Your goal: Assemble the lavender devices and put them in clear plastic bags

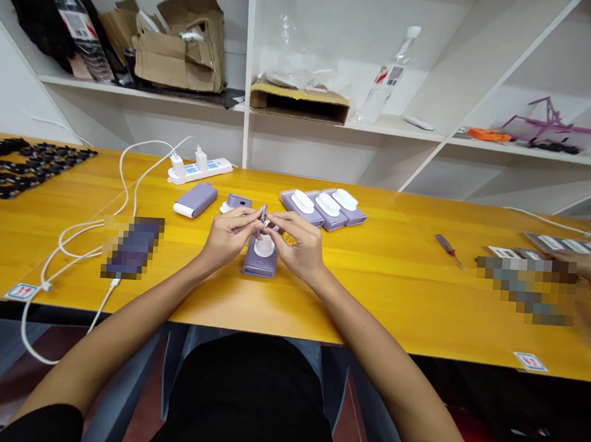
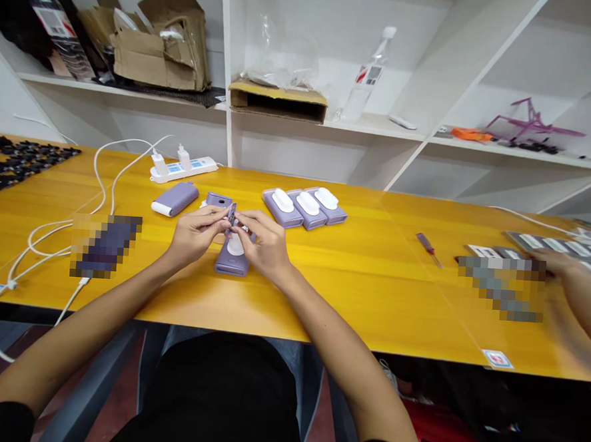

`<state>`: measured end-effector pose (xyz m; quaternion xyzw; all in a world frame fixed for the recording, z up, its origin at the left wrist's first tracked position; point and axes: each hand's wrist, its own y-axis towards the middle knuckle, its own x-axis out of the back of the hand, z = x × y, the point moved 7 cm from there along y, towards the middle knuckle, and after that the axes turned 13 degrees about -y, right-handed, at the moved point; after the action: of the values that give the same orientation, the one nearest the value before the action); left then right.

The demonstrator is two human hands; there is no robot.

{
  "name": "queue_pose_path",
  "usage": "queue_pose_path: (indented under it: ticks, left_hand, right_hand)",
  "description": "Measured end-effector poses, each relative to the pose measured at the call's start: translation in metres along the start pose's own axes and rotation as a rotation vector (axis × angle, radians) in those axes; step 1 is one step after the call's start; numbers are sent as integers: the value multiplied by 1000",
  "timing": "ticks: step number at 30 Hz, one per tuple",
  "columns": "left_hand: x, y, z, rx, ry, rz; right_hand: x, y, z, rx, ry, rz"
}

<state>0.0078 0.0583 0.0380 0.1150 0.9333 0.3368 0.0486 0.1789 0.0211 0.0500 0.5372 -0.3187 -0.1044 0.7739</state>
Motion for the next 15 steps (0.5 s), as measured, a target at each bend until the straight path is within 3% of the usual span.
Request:
queue_pose_path:
  ticks: [15]
  left_hand:
    - [-5, -2, 4, 28, 72, 124]
  right_hand:
    - [-1, -1, -8, -45, 27, 16]
